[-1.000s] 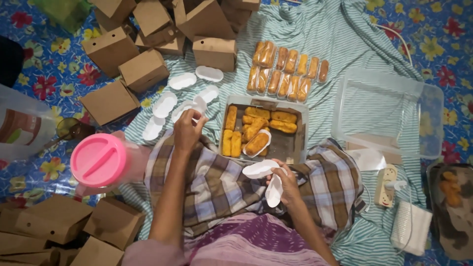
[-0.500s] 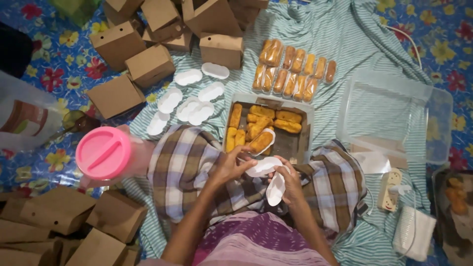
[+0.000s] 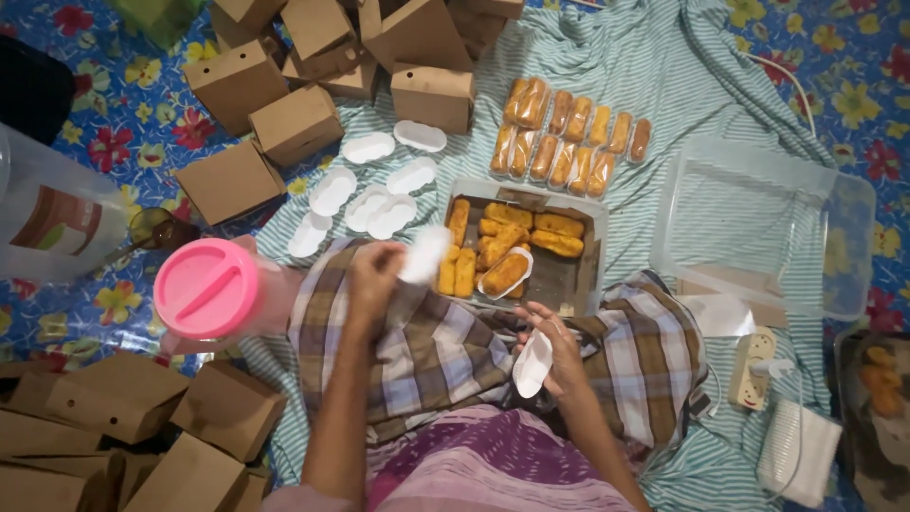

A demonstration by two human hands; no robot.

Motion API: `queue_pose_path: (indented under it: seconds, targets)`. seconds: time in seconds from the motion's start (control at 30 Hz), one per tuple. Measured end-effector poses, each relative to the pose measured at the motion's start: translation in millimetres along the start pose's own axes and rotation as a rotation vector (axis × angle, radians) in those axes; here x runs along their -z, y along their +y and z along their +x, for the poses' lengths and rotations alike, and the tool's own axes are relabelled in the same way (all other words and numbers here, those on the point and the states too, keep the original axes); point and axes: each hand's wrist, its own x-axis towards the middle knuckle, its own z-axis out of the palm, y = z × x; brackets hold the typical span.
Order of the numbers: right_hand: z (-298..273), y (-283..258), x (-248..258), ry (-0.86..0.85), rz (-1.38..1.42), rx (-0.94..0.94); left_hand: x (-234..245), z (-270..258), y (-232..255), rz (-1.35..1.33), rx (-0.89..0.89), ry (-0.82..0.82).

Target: A person manually wraps individual food items in paper and organizes them into a tray while sitting on the floor.

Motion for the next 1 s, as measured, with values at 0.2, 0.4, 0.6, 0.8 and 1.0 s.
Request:
queue_pose_path:
  seconds: [0.2,0.4,0.6,0.8,1.0]
  targets:
    - [11,1,15,0.065,0.093,-0.03,65,51,-69,0.268,0.045,0.496]
    - [25,-9,21,0.032,0.252,-0.062,61,37,-79,0.562,-0.072,0.489]
    - [33,-32,4,0.03,0.331,0.015,-24,-40,54,0.225,-0.339,0.16]
    - [37,-38,-4,0.066,0.348,0.052,-94,-100,123,0.117,-0.636,-0.244]
    - [30,-36,0,0.077,0.38,0.072,-122,-97,98,0.397,-0.694,-0.324]
